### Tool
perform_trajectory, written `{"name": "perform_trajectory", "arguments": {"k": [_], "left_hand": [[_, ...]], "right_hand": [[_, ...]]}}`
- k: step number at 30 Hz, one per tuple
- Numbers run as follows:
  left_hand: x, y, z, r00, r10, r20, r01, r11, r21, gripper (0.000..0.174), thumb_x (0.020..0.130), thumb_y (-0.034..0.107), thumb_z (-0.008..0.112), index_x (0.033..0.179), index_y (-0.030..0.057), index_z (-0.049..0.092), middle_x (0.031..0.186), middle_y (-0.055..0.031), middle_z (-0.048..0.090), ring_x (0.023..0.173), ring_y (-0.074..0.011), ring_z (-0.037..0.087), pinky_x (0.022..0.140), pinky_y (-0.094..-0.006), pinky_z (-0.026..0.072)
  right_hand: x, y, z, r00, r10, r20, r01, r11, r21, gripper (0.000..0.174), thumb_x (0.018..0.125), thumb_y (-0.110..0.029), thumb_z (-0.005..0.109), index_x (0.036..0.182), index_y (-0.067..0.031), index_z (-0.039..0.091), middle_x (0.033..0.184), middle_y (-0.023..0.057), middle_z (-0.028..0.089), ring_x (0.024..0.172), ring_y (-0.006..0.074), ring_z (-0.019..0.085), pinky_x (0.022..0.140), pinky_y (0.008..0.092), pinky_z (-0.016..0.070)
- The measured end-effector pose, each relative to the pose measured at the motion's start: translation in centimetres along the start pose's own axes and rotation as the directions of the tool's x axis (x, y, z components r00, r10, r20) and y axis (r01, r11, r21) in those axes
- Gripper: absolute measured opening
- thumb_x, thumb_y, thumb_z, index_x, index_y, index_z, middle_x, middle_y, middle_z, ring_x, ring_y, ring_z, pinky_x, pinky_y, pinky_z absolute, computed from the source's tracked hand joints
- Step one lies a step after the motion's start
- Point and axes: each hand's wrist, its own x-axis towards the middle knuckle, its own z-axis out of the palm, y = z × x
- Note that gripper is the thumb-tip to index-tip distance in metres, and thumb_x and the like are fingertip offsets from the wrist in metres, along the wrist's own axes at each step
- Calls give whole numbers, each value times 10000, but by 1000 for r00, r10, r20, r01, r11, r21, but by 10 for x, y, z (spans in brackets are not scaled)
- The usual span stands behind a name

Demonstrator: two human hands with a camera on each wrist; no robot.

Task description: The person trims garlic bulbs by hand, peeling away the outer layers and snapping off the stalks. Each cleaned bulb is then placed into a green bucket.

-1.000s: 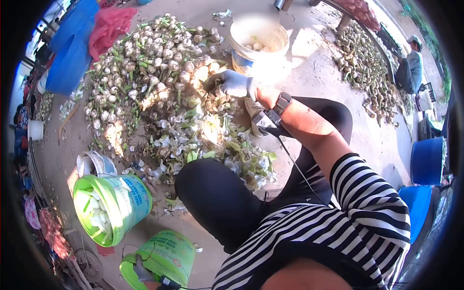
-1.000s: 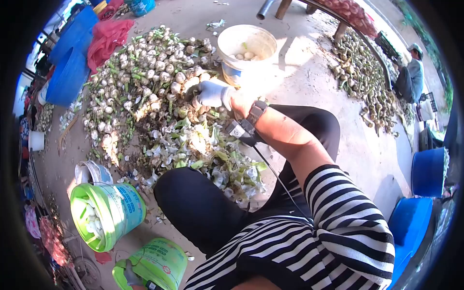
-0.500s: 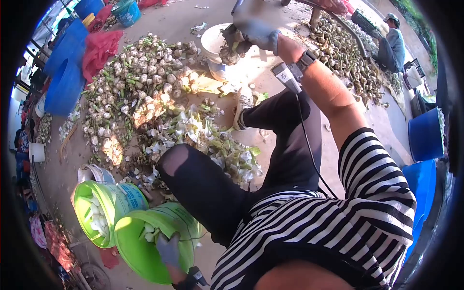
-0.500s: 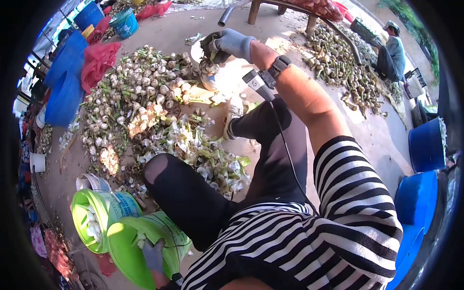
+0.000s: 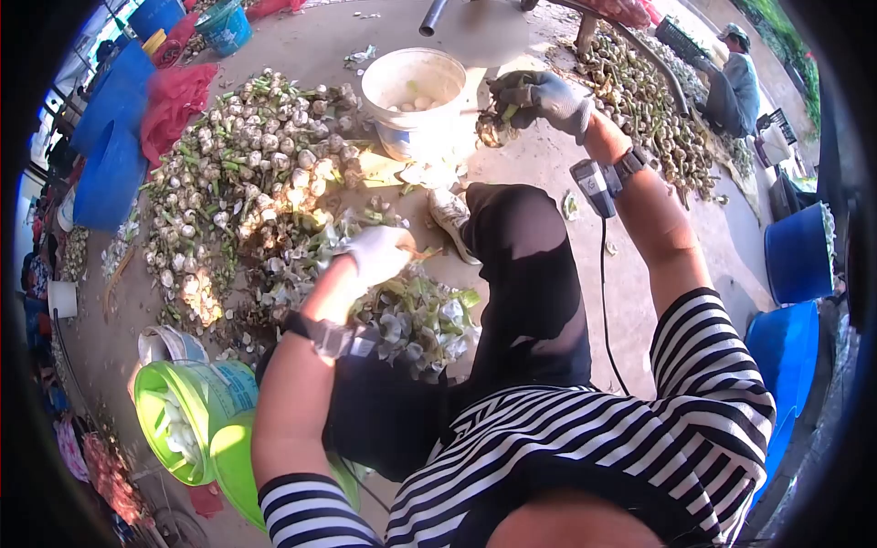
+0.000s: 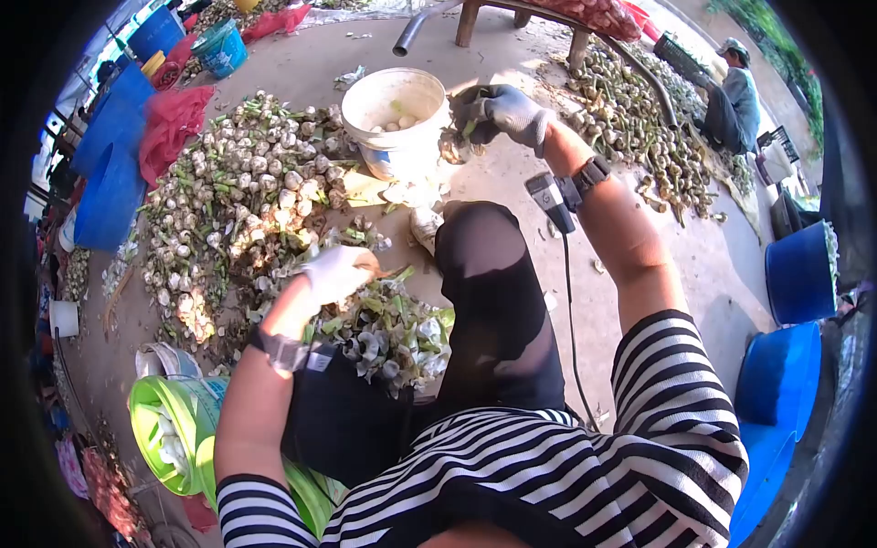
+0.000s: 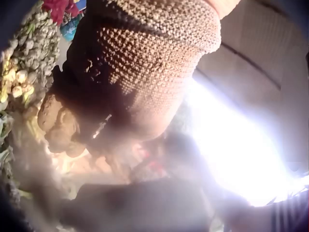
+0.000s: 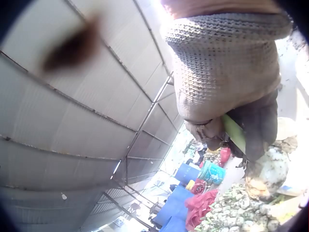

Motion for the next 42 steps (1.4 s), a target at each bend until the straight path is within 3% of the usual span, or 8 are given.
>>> {"name": "perform_trajectory", "arguments": {"k": [3,6,7,15,25,29,34,42], "left_hand": [[79,-24,115,738,-190,648,267,963,-21,250,746,168,519,950,126,657,782,-74,647,634,-187,604,561,-344,495],[95,-33,232,418,56,907,269,946,-182,240,777,197,524,968,87,620,874,-58,622,630,-206,592,500,-364,476],[87,-20,227,251,-34,967,565,817,-118,267,767,170,513,1004,97,610,847,-50,628,590,-180,566,487,-332,462],[149,-107,223,158,141,977,658,723,-210,269,766,166,513,1008,96,608,832,-49,625,581,-175,557,484,-326,457],[137,-137,220,362,340,868,658,566,-497,274,765,161,512,1013,95,605,810,-49,620,567,-168,544,480,-317,450],[142,-142,193,445,302,843,693,480,-538,275,764,159,512,1015,94,604,802,-49,618,562,-165,539,478,-313,448],[143,-136,182,591,213,778,675,399,-621,277,763,156,512,1018,93,602,791,-48,615,555,-161,532,476,-308,444],[154,-87,191,675,172,718,654,312,-689,281,762,152,512,1022,92,600,774,-48,611,545,-155,522,473,-301,439]], "right_hand": [[-3,39,2,991,132,27,-133,991,29,290,833,-192,572,1055,-5,581,881,61,629,745,133,608,635,254,502],[24,80,2,986,130,102,-125,990,-61,302,806,-173,610,1051,2,582,920,57,627,809,123,588,683,262,492],[38,94,5,975,162,150,-155,986,-58,325,794,-169,624,1066,2,578,924,57,630,809,118,586,685,260,494],[169,201,87,836,483,260,-346,833,-432,264,765,-152,610,1009,-53,595,882,105,638,802,206,608,728,307,470],[238,253,117,892,371,259,-246,878,-411,271,858,-125,551,1117,-46,538,1079,97,568,938,207,549,796,325,466],[310,263,122,956,86,279,3,953,-302,196,858,-30,534,1047,15,565,812,22,589,595,57,465,516,212,408],[410,237,141,932,241,270,-191,961,-198,309,839,32,341,1065,72,546,849,116,646,639,111,556,546,231,445],[422,201,199,814,279,509,-184,956,-230,252,822,-25,501,1058,-26,589,818,56,639,634,94,548,562,245,459]]}}
